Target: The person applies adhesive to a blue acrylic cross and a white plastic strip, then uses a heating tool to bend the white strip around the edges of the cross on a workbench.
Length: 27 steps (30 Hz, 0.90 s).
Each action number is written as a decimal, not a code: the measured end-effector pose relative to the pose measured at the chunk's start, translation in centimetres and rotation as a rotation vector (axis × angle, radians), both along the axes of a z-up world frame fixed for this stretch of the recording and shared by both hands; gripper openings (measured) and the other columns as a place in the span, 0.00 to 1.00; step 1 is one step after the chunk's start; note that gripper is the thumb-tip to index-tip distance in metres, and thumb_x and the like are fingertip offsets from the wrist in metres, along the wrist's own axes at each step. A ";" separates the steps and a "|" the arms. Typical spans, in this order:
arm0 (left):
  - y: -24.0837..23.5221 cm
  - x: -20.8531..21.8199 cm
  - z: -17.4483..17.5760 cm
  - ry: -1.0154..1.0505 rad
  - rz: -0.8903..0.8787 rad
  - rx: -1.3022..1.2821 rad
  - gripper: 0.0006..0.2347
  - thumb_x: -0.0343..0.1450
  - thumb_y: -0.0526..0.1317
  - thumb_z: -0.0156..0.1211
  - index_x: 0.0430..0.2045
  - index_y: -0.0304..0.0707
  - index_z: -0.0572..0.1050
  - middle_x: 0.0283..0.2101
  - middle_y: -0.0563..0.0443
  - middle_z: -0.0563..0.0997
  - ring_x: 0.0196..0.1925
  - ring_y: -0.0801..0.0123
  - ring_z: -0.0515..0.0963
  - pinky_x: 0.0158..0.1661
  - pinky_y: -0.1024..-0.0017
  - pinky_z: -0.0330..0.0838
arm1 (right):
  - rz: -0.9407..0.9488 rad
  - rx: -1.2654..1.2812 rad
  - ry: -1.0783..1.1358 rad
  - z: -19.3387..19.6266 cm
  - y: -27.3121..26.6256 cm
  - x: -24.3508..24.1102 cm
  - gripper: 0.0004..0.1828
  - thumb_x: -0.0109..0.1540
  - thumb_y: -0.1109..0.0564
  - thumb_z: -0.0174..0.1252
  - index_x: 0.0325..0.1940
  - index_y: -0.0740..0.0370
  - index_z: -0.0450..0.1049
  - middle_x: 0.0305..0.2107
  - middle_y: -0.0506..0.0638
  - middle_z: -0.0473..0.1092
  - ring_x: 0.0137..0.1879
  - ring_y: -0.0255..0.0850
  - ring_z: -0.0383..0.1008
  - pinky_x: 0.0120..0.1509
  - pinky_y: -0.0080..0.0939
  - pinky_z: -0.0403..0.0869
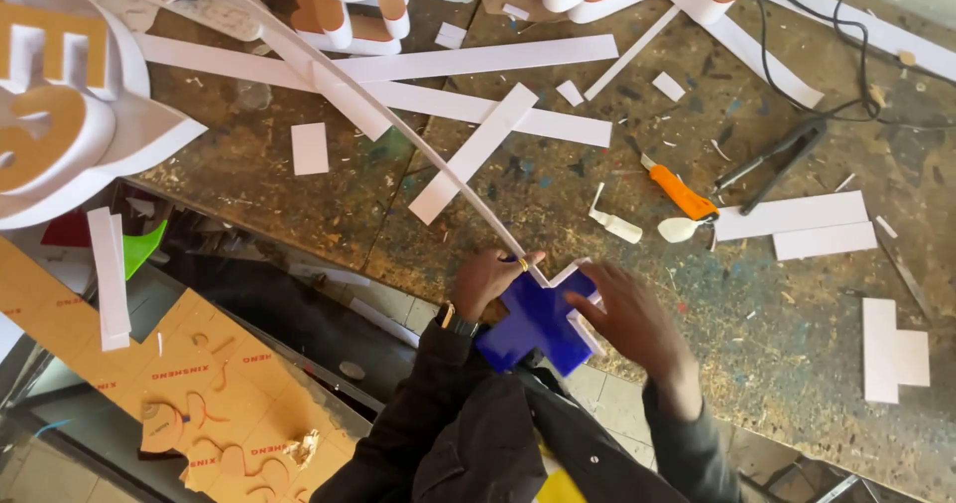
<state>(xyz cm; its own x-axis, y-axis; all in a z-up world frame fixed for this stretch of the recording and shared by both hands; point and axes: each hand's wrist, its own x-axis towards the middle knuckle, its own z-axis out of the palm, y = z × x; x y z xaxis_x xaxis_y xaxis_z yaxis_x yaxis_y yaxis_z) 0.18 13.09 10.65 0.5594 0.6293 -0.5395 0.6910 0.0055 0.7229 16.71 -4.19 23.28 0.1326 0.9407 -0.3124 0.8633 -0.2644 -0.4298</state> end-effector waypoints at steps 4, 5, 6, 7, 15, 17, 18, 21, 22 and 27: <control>-0.7 2.0 -5.0 0.060 -0.083 0.100 0.37 0.70 0.78 0.59 0.10 0.42 0.62 0.14 0.46 0.67 0.22 0.60 0.74 0.28 0.63 0.65 | -0.240 -0.252 0.020 -13.1 -10.2 3.3 0.41 0.69 0.21 0.55 0.78 0.42 0.69 0.63 0.54 0.78 0.72 0.58 0.78 0.74 0.62 0.78; -1.4 2.4 -5.0 0.061 -0.102 0.103 0.37 0.70 0.78 0.59 0.10 0.42 0.62 0.14 0.46 0.67 0.22 0.60 0.74 0.28 0.63 0.65 | -0.259 -0.249 0.024 -14.2 -10.7 3.5 0.41 0.69 0.21 0.55 0.78 0.42 0.69 0.63 0.54 0.78 0.72 0.58 0.78 0.74 0.62 0.78; -2.2 2.9 -4.9 0.041 -0.096 0.099 0.35 0.72 0.76 0.59 0.10 0.45 0.62 0.13 0.50 0.65 0.21 0.64 0.71 0.28 0.66 0.62 | -0.319 -0.231 -0.005 -15.2 -11.3 3.6 0.37 0.70 0.24 0.57 0.77 0.41 0.71 0.64 0.52 0.79 0.72 0.56 0.79 0.73 0.63 0.80; -2.8 3.8 -4.8 0.012 -0.092 0.098 0.33 0.74 0.74 0.58 0.11 0.47 0.63 0.13 0.55 0.64 0.20 0.69 0.69 0.27 0.68 0.60 | -0.382 -0.209 -0.042 -16.1 -11.8 4.2 0.33 0.71 0.27 0.59 0.76 0.39 0.74 0.65 0.51 0.79 0.72 0.55 0.79 0.72 0.63 0.81; -11.2 9.5 -4.2 -0.033 -0.319 -0.056 0.33 0.76 0.74 0.54 0.23 0.39 0.75 0.25 0.46 0.77 0.33 0.55 0.79 0.35 0.63 0.69 | -0.730 -0.086 -0.057 -21.3 -20.8 13.4 0.13 0.73 0.36 0.58 0.55 0.23 0.88 0.45 0.41 0.87 0.53 0.56 0.88 0.57 0.63 0.86; -13.1 10.0 -2.2 -0.028 -0.355 -0.115 0.36 0.75 0.74 0.56 0.33 0.31 0.84 0.35 0.37 0.88 0.47 0.45 0.89 0.44 0.58 0.78 | -0.738 -0.071 -0.077 -20.8 -22.3 15.7 0.13 0.73 0.38 0.58 0.53 0.21 0.88 0.40 0.46 0.88 0.49 0.57 0.89 0.56 0.63 0.86; -13.8 10.3 -1.7 -0.051 -0.408 -0.156 0.34 0.75 0.71 0.59 0.49 0.32 0.82 0.49 0.34 0.87 0.57 0.45 0.87 0.54 0.55 0.78 | -0.757 -0.034 -0.051 -20.1 -22.8 17.0 0.13 0.72 0.40 0.60 0.54 0.27 0.89 0.43 0.50 0.88 0.52 0.62 0.87 0.57 0.67 0.84; -16.4 11.8 -2.1 -0.138 -0.494 -0.215 0.35 0.75 0.63 0.66 0.68 0.31 0.77 0.64 0.33 0.85 0.70 0.42 0.82 0.67 0.51 0.76 | -0.780 0.039 -0.033 -20.0 -24.6 22.3 0.14 0.71 0.44 0.62 0.56 0.36 0.91 0.47 0.53 0.87 0.57 0.67 0.85 0.61 0.69 0.83; -17.2 12.4 -2.7 -0.195 -0.513 -0.244 0.35 0.75 0.59 0.69 0.71 0.30 0.75 0.66 0.34 0.85 0.73 0.41 0.80 0.69 0.50 0.74 | -0.770 0.060 -0.036 -20.4 -25.0 24.3 0.14 0.71 0.46 0.63 0.57 0.39 0.91 0.49 0.52 0.87 0.58 0.67 0.85 0.62 0.69 0.82; -16.6 12.5 -3.4 -0.321 -0.432 0.054 0.23 0.78 0.49 0.71 0.66 0.38 0.79 0.57 0.42 0.90 0.62 0.50 0.88 0.60 0.56 0.80 | -0.754 0.108 -0.028 -20.9 -26.2 28.1 0.15 0.71 0.46 0.65 0.59 0.41 0.90 0.52 0.49 0.86 0.61 0.66 0.84 0.64 0.70 0.81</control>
